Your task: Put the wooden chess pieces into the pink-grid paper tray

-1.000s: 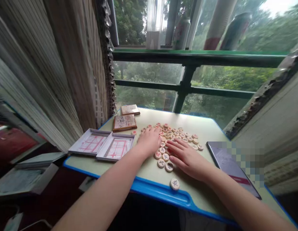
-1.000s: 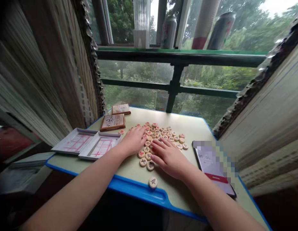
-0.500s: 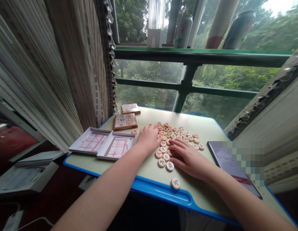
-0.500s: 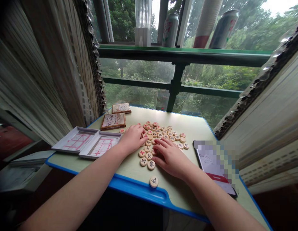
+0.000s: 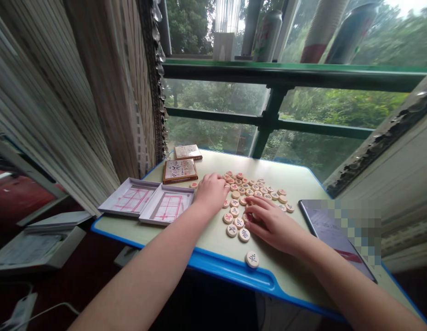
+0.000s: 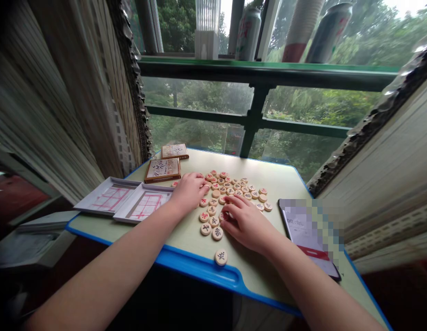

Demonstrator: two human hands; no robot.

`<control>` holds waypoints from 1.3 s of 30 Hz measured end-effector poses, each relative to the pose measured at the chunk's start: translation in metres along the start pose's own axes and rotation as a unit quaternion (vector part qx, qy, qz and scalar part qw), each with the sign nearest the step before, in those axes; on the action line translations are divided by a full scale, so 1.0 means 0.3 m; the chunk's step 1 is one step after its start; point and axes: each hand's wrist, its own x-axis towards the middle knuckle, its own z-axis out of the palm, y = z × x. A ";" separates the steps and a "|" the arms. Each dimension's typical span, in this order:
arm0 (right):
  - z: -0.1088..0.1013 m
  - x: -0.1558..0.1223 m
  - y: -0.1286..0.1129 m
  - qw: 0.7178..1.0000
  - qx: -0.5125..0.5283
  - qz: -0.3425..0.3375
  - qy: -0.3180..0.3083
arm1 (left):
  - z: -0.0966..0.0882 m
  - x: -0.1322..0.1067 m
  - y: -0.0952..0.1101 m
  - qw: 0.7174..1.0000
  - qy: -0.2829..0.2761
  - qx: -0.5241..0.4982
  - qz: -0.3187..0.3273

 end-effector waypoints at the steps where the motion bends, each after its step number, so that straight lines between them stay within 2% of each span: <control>1: 0.000 0.001 -0.001 1.000 0.000 0.001 -0.002 | -0.001 0.000 0.001 1.000 -0.012 -0.005 -0.001; 4: 0.000 0.004 -0.002 1.000 -0.001 0.006 -0.007 | -0.006 -0.003 0.007 0.999 -0.039 -0.013 0.004; 8: 0.004 0.002 0.002 1.000 -0.001 0.005 -0.009 | -0.006 -0.002 0.006 0.999 -0.033 -0.014 0.032; 13: 0.002 0.001 0.001 1.000 0.002 0.005 -0.009 | -0.001 0.006 -0.005 0.997 -0.068 -0.007 0.042; 20: -0.004 0.004 -0.009 1.000 0.010 0.004 0.001 | -0.014 -0.006 0.004 0.997 -0.062 0.039 0.028; 27: -0.004 0.003 -0.007 1.000 0.003 0.002 -0.004 | -0.002 -0.004 0.001 0.997 -0.042 0.052 0.035; 35: 0.005 0.006 -0.007 1.000 0.004 0.005 0.000 | 0.006 0.000 -0.006 0.995 -0.037 0.091 0.001; 39: 0.005 0.007 -0.007 1.000 0.011 0.001 0.004 | 0.002 -0.001 -0.005 0.997 -0.032 0.075 0.010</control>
